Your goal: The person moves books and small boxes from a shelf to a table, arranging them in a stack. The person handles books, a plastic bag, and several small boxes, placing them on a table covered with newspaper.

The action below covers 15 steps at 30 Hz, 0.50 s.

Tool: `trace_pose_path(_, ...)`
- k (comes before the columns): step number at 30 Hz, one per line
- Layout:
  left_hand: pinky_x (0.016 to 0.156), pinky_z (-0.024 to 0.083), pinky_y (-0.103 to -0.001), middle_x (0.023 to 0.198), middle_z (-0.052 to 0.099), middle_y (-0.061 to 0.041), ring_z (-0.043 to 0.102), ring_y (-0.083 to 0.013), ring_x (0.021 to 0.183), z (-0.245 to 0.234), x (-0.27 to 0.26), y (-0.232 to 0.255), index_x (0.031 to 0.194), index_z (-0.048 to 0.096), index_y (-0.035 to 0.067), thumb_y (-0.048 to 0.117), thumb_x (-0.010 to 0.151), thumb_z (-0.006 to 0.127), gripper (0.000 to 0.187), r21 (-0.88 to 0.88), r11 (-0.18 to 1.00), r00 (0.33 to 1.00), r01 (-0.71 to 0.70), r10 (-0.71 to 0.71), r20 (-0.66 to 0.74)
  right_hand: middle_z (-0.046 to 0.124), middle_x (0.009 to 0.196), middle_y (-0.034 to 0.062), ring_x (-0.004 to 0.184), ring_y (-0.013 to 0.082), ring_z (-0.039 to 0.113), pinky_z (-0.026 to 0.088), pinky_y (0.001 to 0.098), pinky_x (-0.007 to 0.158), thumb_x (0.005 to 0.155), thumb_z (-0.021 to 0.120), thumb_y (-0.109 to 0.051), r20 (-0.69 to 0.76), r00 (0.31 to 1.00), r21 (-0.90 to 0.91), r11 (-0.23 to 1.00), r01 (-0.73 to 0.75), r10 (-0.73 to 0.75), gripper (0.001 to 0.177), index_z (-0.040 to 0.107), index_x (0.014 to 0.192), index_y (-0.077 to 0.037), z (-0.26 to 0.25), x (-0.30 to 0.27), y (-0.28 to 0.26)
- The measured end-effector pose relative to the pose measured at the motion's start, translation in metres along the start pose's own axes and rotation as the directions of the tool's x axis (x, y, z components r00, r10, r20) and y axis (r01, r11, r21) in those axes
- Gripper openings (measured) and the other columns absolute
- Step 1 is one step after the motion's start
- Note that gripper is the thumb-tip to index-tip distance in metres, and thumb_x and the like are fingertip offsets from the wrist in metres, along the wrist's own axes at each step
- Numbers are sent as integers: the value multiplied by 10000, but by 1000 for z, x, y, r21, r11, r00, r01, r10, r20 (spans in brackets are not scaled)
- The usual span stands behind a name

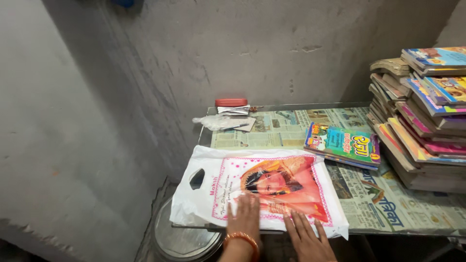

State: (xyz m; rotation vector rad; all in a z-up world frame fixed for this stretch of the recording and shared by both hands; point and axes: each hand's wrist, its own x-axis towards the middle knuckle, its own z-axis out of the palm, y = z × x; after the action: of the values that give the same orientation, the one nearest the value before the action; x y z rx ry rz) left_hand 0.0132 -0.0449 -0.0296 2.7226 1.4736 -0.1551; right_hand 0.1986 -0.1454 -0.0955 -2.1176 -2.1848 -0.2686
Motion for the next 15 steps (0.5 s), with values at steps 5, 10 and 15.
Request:
trace_pose_path(5, 1272, 21, -529, 1738, -60, -159, -32, -315, 1607, 11, -29, 23, 1655, -28, 77, 281, 863, 722, 1110, -112, 993, 986, -29, 46, 157, -56, 1728, 113, 1604, 263, -16, 58, 530, 1277, 885, 738, -487, 515, 847, -90, 991, -96, 129, 1152, -80, 1619, -143, -53, 3, -17)
trace_pose_path(10, 1270, 50, -496, 1737, -106, -168, -68, -334, 1604, 11, -20, 33, 1653, -66, 57, 330, 921, 659, 1066, -64, 998, 970, 18, -2, 243, -110, 1741, 130, 1618, 271, -67, 49, 521, 1291, 938, 684, -396, 612, 775, -152, 985, -80, 157, 1092, -107, 1634, -111, -87, 7, -30)
trace_pose_path(15, 1270, 75, -468, 1736, -142, -179, -93, -349, 1602, 18, -7, 40, 1654, -102, 32, 379, 972, 602, 1040, 3, 999, 931, 46, -44, 362, -129, 1730, 116, 1604, 260, -61, 89, 543, 1265, 1026, 499, -238, 538, 831, -133, 988, -82, 142, 848, -88, 1630, -141, -82, 10, -30)
